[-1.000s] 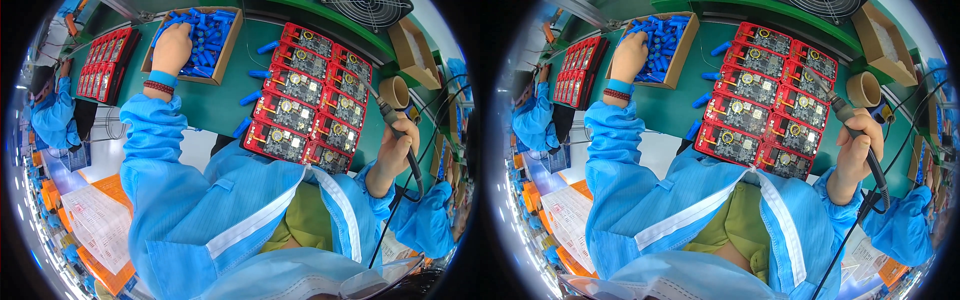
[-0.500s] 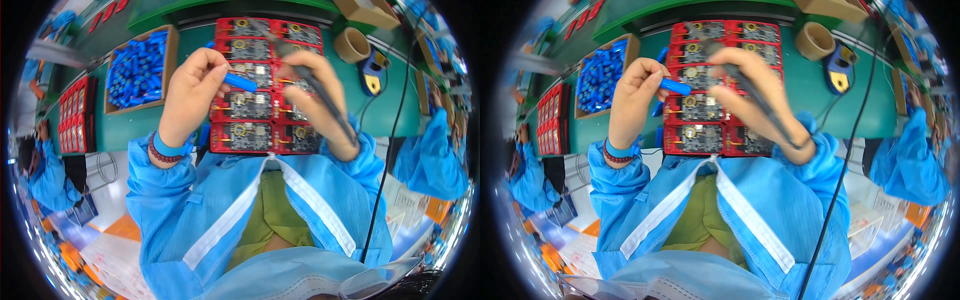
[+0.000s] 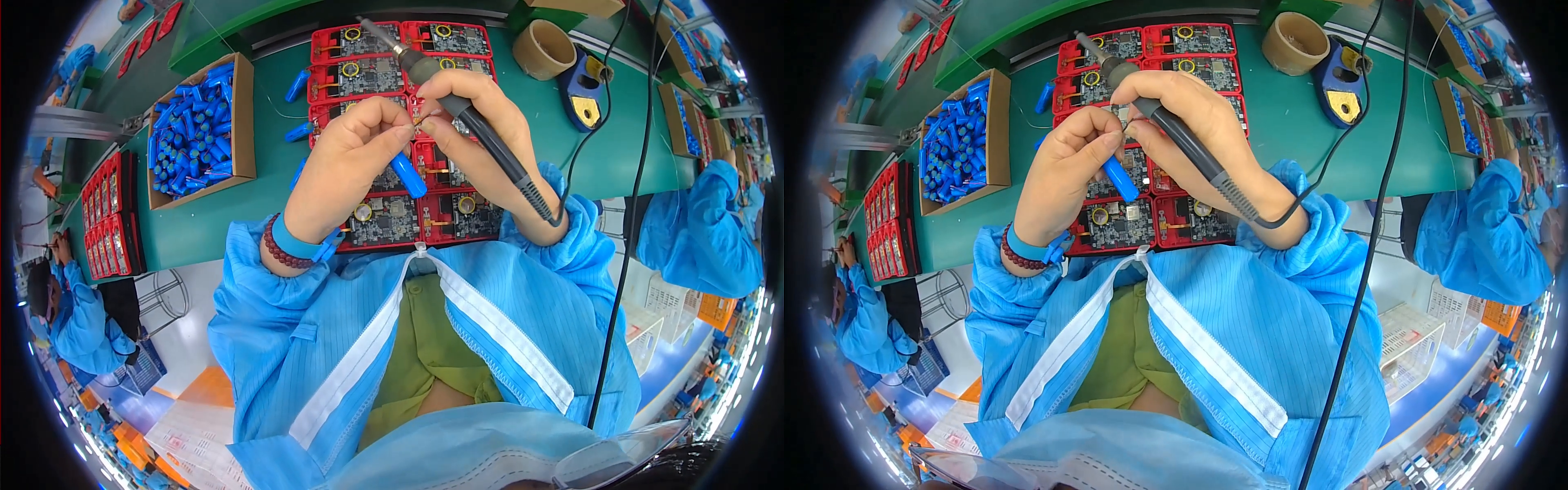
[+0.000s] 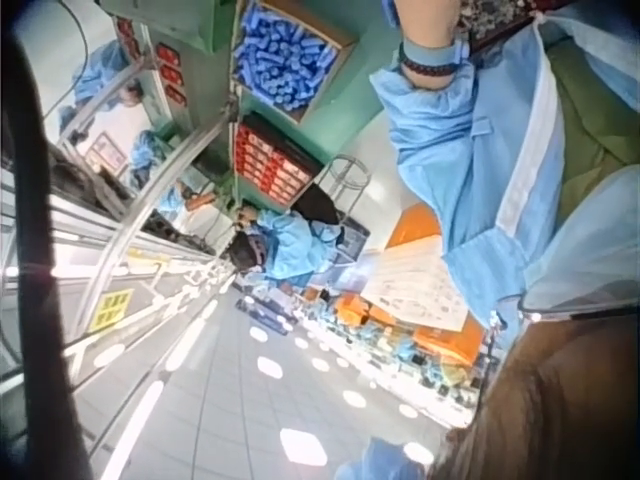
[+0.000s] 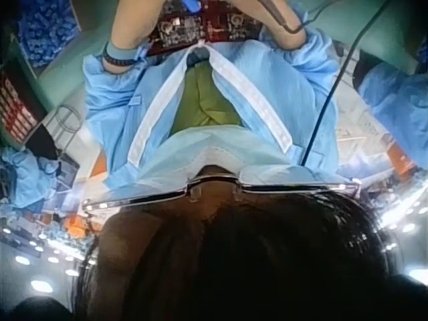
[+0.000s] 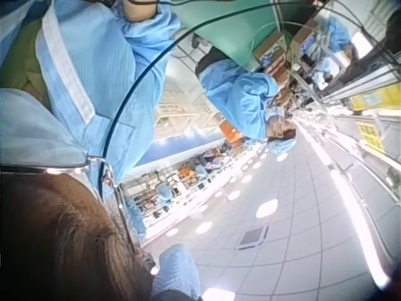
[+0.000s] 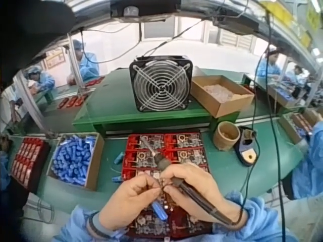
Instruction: The person solders batteries and electronic components onto printed circuit boards using a soldering iron and solder wire.
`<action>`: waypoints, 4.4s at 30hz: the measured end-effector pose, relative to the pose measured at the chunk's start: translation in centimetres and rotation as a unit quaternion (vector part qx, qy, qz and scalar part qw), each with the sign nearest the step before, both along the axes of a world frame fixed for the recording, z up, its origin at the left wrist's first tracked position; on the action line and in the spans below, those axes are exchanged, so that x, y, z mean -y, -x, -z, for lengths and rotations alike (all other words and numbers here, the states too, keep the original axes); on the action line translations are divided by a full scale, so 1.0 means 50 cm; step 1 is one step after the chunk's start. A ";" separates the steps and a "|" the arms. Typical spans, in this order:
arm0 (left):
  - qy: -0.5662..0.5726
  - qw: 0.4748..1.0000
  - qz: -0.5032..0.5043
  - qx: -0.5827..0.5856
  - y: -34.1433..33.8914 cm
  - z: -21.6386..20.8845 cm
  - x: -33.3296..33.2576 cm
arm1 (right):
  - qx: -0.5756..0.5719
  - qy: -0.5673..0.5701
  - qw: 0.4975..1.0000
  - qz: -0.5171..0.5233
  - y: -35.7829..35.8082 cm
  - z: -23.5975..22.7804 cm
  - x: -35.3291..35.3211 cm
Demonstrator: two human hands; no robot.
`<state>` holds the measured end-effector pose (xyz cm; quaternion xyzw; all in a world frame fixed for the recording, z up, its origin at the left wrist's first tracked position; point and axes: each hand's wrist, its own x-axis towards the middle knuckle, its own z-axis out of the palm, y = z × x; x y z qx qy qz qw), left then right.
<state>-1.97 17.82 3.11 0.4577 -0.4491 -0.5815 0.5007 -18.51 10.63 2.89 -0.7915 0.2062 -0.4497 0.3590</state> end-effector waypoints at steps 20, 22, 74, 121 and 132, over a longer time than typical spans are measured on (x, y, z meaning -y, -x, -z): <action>0.092 0.978 -0.010 0.185 0.018 0.017 0.008 | -0.030 0.074 0.996 0.029 0.021 -0.005 0.019; 0.153 0.945 -0.073 0.280 0.026 0.015 0.011 | -0.059 0.147 0.987 -0.012 0.016 -0.006 0.017; 0.121 0.837 -0.199 0.496 -0.239 0.155 0.288 | -0.037 -0.143 0.988 -0.040 -0.135 0.050 0.239; 0.168 0.783 -0.180 0.571 -0.226 0.158 0.285 | -0.057 -0.120 0.991 -0.032 -0.140 0.068 0.241; 0.167 0.775 -0.195 0.577 -0.223 0.166 0.289 | -0.061 -0.120 0.990 -0.040 -0.143 0.072 0.243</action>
